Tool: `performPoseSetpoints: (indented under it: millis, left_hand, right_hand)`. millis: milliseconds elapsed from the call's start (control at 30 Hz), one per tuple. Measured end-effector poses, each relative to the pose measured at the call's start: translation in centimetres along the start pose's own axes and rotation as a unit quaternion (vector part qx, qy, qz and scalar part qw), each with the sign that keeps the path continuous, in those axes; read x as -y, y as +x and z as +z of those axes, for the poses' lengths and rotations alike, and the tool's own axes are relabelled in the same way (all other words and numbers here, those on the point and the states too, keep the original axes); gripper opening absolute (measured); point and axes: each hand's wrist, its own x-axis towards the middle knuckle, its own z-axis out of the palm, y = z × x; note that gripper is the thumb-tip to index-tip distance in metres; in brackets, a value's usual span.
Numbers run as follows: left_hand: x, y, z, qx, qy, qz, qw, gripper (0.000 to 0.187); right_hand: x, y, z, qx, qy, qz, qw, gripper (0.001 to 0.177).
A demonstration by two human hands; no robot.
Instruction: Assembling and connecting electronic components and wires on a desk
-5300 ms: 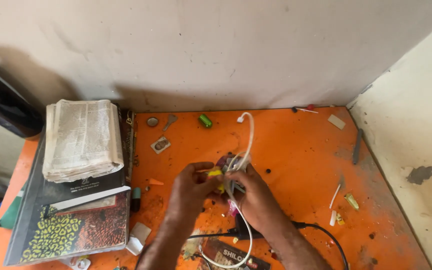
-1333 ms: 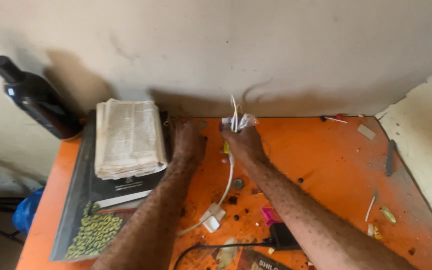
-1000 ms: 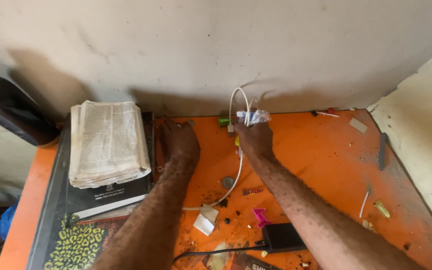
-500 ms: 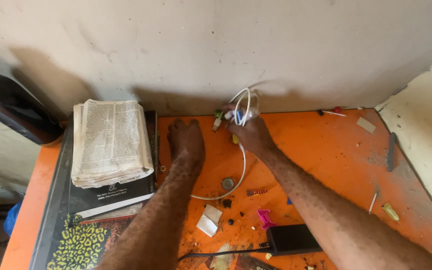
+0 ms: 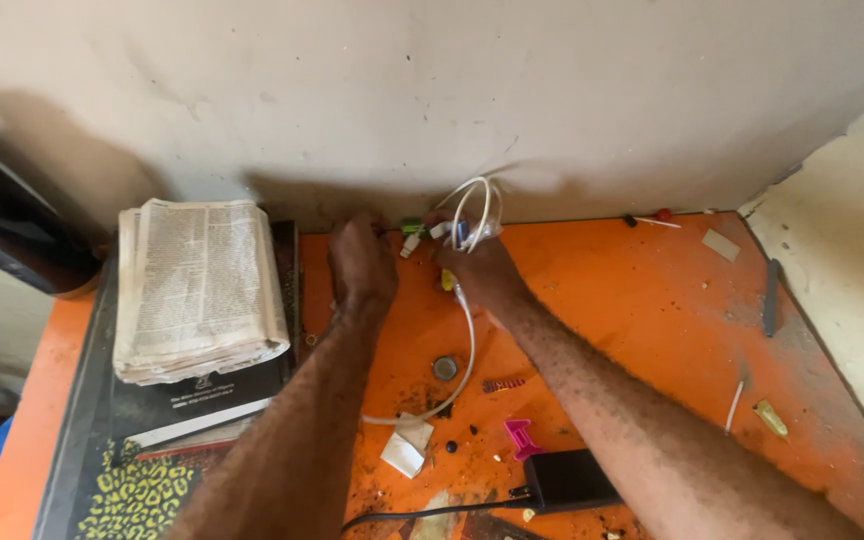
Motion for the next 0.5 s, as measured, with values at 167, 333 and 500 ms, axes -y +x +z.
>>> performPoseSetpoints:
  millis: [167, 333, 500]
  left_hand:
    - [0.8, 1.0, 2.8, 0.028, -0.032, -0.048, 0.998, 0.014]
    - [0.1, -0.6, 3.2, 0.038, -0.081, -0.076, 0.993, 0.017]
    - [-1.7, -3.5, 1.4, 0.035, -0.135, -0.123, 0.983, 0.027]
  right_hand:
    - [0.2, -0.7, -0.2, 0.009, 0.047, 0.038, 0.998, 0.05]
    - [0.0, -1.9, -1.3, 0.028, 0.121, 0.019, 0.992, 0.046]
    - [-0.1, -4.8, -1.8, -0.009, 0.178, 0.033, 0.983, 0.037]
